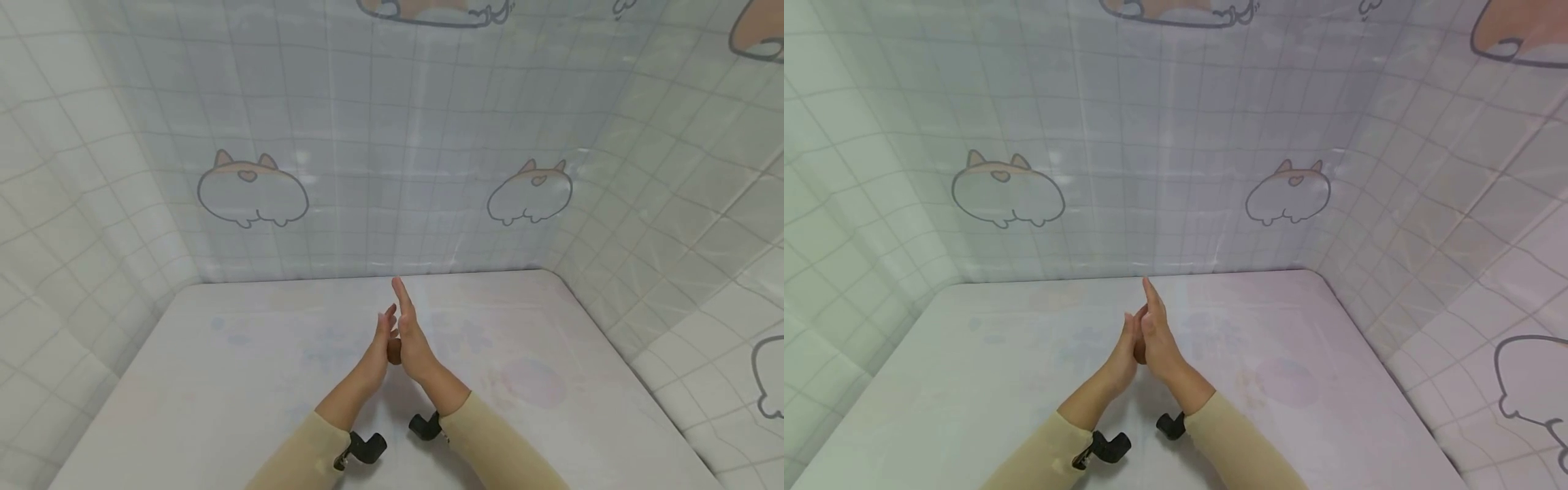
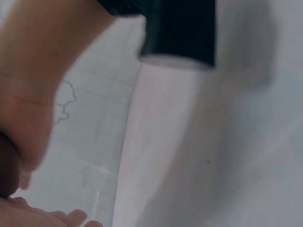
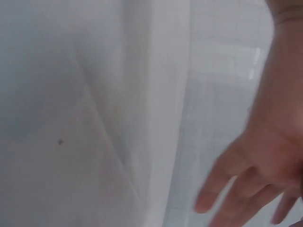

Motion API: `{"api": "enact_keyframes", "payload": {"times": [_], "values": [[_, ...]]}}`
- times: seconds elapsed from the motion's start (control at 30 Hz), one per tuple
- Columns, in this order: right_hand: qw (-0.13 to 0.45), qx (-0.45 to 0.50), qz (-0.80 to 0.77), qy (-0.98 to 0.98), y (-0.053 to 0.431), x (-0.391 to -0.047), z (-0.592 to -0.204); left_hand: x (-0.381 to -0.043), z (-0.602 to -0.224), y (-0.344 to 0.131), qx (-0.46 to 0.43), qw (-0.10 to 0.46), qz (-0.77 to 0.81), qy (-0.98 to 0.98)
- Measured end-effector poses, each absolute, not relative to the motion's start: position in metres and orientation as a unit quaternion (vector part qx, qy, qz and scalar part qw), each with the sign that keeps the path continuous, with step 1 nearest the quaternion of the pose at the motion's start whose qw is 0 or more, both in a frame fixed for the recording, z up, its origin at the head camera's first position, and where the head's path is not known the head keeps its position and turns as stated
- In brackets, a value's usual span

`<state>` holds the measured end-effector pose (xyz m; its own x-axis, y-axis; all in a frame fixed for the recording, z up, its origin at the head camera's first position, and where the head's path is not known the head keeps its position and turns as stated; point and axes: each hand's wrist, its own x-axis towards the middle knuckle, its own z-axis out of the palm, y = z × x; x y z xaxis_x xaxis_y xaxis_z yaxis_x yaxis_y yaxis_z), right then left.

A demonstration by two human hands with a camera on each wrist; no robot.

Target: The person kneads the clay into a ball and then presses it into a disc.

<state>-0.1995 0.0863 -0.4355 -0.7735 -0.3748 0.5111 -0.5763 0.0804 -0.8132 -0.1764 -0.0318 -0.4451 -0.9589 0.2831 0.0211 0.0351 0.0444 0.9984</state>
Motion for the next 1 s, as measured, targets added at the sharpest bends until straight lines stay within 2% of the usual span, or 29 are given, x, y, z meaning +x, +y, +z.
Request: {"api": "enact_keyframes", "payload": {"times": [0.1, 0.3, 0.5, 0.83, 1.0], "values": [[0.069, 0.308, 0.593, -0.741, 0.086, -0.201, -0.438, -0.173, -0.442, -0.032, 0.125, 0.085, 0.696, 0.702], [0.037, 0.292, 0.612, -0.734, 0.081, -0.198, -0.441, -0.171, -0.44, -0.031, 0.146, 0.021, 0.715, 0.684], [0.04, 0.279, 0.671, -0.686, 0.075, -0.193, -0.444, -0.17, -0.44, -0.029, 0.15, -0.03, 0.727, 0.669], [0.017, 0.237, 0.727, -0.644, 0.076, -0.192, -0.433, -0.174, -0.441, -0.03, 0.158, -0.07, 0.757, 0.63], [0.024, 0.23, 0.719, -0.655, 0.085, -0.184, -0.415, -0.176, -0.442, -0.037, 0.157, -0.066, 0.734, 0.657]]}}
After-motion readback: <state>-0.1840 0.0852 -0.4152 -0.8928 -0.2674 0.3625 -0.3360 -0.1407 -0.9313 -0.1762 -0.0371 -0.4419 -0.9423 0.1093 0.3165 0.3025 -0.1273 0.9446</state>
